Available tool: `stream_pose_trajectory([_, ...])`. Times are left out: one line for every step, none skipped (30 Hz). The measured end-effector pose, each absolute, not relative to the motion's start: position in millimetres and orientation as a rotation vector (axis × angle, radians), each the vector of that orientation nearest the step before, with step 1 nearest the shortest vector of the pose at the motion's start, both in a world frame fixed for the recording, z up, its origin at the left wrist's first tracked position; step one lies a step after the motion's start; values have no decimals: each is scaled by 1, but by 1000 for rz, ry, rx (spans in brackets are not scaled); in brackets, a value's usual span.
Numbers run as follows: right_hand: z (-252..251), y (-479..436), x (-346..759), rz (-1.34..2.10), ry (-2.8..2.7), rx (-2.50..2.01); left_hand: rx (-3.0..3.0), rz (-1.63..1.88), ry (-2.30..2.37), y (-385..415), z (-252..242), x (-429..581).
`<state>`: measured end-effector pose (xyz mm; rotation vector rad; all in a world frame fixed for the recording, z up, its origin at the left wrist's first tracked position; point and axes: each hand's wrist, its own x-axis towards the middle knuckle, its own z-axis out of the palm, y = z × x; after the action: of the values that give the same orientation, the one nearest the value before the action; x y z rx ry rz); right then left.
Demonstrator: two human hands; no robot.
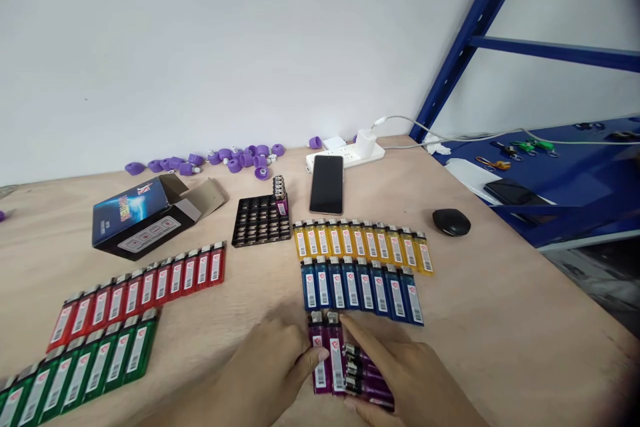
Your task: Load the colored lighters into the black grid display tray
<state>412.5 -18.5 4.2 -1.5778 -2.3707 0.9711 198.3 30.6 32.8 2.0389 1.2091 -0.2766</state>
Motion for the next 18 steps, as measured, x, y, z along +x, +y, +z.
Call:
stream_pose_trajectory([3,-19,413,961,-2381,-1584,2039,-253,1210,30,32,198])
stream_pose_trajectory([2,-19,413,946,-2387,-1587,2044,-221,1211,30,32,197])
stream_pose_trajectory([0,-20,413,932,-2391,-1584,2049,-188,1208,30,31,197])
stream_pose_trajectory([-1,-20,413,921,-2392,-1581,2057,-159,1206,30,29,196])
stream_pose_trajectory([-2,-21,412,909,-2393,-1577,2066,-132,1206,29,28,196])
stream_pose_trajectory([-2,-21,411,901,-2394,-1571,2074,-113,1203,29,26,195])
stream_pose_trajectory([-3,-21,411,899,-2395,-1566,2077,-107,1200,29,25,195])
stream_pose_trajectory([-3,-20,410,899,-2393,-1562,2078,-114,1198,29,24,195])
stream_pose_trajectory([-4,-19,409,900,-2387,-1557,2080,-118,1199,29,23,195])
stream_pose_trajectory([-4,-19,410,897,-2375,-1553,2083,-115,1200,29,23,195])
stream_pose_trajectory([-4,-19,410,897,-2357,-1548,2086,-112,1200,28,24,195])
stream_pose_trajectory([-5,-19,412,896,-2323,-1550,2088,-111,1207,27,26,194])
stream_pose_trajectory([-5,-20,413,902,-2273,-1551,2085,-107,1217,26,29,194])
stream_pose_trajectory([-5,-23,416,915,-2193,-1562,2070,-97,1219,24,31,194])
stream_pose_trajectory([-5,-27,418,946,-2079,-1591,2042,-76,1212,21,33,194])
stream_pose_trajectory([-5,-33,419,993,-1928,-1628,1995,-51,1196,18,33,196])
stream_pose_trajectory([-5,-40,419,1052,-1751,-1658,1927,-31,1167,14,31,198])
stream_pose_trajectory([-4,-48,418,1110,-1556,-1672,1830,-25,1133,9,26,202])
